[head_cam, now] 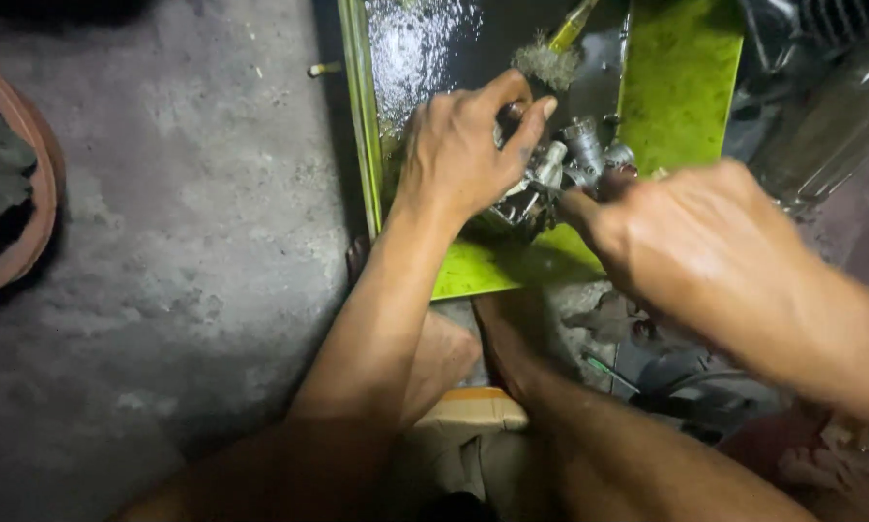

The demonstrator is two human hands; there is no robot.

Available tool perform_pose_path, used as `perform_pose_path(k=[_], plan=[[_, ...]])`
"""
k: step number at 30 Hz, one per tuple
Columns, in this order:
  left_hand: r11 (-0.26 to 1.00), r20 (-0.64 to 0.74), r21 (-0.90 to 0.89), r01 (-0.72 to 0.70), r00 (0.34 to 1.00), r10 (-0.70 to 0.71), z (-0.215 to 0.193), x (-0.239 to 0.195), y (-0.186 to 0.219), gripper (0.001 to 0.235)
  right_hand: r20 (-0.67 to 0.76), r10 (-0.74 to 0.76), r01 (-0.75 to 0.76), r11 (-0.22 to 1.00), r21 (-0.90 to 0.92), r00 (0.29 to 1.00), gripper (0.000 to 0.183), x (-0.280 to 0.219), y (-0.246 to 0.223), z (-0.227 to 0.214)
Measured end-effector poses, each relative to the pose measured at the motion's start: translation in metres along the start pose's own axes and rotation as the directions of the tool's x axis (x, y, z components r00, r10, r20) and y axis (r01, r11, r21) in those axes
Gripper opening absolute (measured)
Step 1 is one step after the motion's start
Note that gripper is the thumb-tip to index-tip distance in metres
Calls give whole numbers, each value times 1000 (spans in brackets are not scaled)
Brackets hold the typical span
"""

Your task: Cleaning a motorcycle engine component in a tray of solvent using a brush and a small tool

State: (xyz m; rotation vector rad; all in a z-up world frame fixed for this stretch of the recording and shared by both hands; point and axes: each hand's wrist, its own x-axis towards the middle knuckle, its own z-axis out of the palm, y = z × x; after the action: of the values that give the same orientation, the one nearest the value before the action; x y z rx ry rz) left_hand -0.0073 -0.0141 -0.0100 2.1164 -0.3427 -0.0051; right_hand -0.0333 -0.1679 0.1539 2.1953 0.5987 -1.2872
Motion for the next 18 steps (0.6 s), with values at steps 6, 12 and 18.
perform_pose_path(k=[6,12,18], plan=[[999,-14,22,37,999,-37,1,-2,1,27,-204,-153,221,903,368,967,31,78,82,24],[996,-11,28,85,996,-85,1,-4,3,26,-173,-106,173,884,435,979,50,85,62,34],[995,39,4,100,994,-100,1,0,1,29,-45,-76,55,934,-353,996,36,26,45,1]])
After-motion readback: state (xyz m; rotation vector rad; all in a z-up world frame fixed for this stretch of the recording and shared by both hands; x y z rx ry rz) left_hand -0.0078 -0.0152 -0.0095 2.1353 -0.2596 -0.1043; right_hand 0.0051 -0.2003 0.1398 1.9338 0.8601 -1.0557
